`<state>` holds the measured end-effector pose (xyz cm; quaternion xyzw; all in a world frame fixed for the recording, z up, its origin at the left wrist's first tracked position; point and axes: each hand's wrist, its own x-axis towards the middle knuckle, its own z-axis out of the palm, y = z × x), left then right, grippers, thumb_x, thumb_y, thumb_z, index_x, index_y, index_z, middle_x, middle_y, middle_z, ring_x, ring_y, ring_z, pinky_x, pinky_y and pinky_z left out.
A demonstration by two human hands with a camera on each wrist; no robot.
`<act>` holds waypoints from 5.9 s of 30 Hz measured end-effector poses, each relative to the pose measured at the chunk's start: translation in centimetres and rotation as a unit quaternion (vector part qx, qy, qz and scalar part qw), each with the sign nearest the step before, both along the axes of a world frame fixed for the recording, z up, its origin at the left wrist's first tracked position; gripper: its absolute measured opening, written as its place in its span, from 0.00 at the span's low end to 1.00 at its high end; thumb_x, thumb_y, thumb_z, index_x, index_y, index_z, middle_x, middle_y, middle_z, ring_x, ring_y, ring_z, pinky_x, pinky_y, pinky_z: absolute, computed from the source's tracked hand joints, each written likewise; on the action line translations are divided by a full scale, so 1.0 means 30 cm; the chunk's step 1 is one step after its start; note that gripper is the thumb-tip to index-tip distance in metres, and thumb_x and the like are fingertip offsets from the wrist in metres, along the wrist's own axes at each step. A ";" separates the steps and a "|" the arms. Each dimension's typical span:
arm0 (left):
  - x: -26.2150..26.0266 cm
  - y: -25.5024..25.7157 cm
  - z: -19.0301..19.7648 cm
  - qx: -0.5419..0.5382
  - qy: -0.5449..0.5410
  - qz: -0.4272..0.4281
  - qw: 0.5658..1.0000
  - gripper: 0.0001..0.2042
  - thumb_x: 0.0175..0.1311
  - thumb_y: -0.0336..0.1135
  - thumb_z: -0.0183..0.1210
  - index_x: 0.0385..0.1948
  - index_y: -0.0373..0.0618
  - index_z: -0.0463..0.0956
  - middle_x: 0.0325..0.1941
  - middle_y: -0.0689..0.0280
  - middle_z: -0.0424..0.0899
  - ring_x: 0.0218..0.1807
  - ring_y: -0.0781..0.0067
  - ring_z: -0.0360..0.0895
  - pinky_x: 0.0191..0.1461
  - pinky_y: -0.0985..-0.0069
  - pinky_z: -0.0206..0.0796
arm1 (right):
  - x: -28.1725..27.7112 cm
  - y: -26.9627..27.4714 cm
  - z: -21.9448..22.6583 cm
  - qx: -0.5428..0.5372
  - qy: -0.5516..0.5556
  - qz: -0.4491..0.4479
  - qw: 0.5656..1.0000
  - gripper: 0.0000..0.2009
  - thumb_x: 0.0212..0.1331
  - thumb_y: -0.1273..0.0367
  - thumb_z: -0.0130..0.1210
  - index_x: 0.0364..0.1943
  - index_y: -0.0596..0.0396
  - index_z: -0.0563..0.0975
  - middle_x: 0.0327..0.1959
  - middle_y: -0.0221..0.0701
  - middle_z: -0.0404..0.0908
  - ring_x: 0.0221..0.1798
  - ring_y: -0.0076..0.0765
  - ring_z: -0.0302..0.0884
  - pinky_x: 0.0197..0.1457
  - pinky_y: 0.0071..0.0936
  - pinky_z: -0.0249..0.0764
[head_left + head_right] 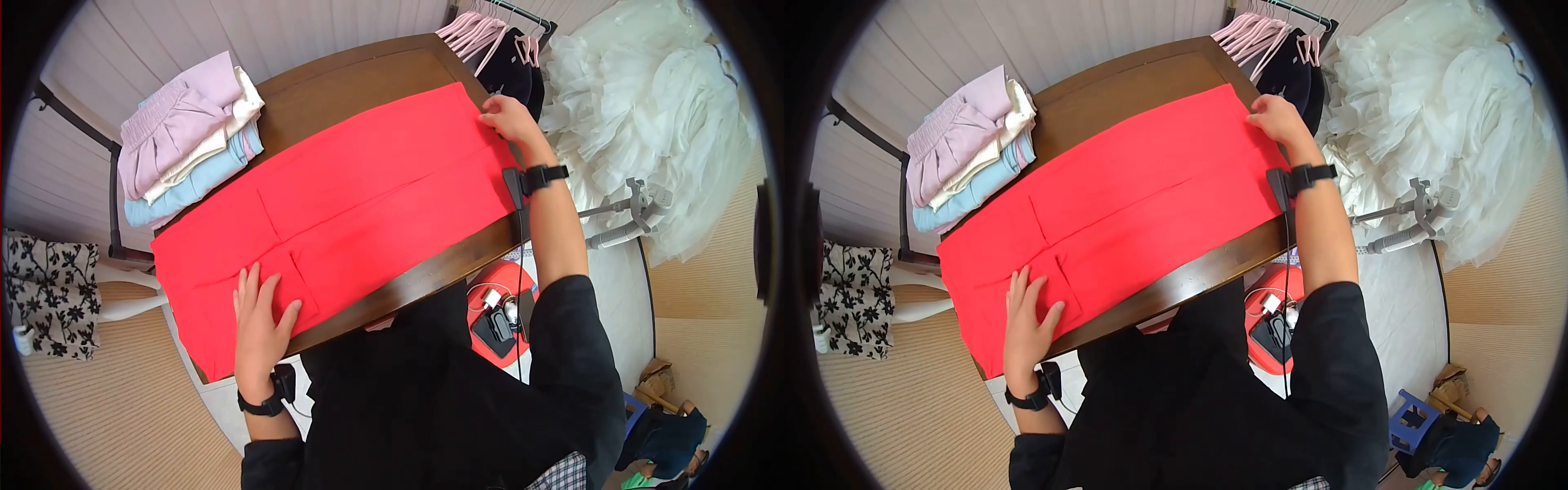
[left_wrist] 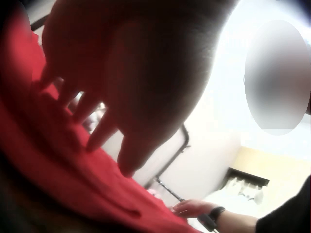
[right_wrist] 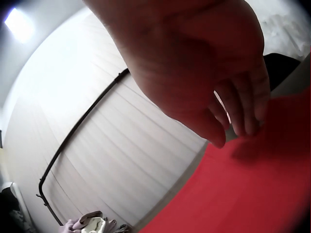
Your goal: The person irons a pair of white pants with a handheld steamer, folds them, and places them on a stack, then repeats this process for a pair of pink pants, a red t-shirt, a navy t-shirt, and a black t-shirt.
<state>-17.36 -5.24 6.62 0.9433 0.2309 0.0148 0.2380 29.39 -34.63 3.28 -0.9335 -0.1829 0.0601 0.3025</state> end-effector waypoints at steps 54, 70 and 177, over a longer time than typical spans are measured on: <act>-0.093 0.048 -0.159 0.161 -0.076 0.079 0.981 0.24 0.61 0.40 0.60 0.59 0.47 0.73 0.72 0.53 0.63 0.75 0.45 0.53 0.75 0.48 0.42 | 0.248 0.165 -0.115 0.114 -0.018 -0.051 0.992 0.21 0.53 0.63 0.66 0.47 0.63 0.78 0.33 0.27 0.81 0.30 0.20 0.73 0.34 0.21 0.70; -0.086 0.048 -0.147 0.159 -0.091 0.091 0.979 0.23 0.57 0.36 0.62 0.57 0.45 0.74 0.71 0.54 0.66 0.74 0.46 0.56 0.74 0.50 0.45 | 0.204 0.198 -0.074 0.071 -0.044 0.077 0.994 0.30 0.53 0.58 0.67 0.57 0.63 0.73 0.47 0.45 0.82 0.47 0.42 0.81 0.53 0.33 0.75; 0.090 -0.220 -0.137 -0.290 -0.240 0.018 0.926 0.06 0.55 0.23 0.58 0.34 0.38 0.76 0.30 0.56 0.75 0.30 0.56 0.77 0.34 0.64 0.69 | -0.485 0.933 0.064 -0.006 -0.058 0.398 0.916 0.12 0.52 0.78 0.57 0.43 0.59 0.79 0.39 0.40 0.82 0.42 0.44 0.80 0.47 0.37 0.76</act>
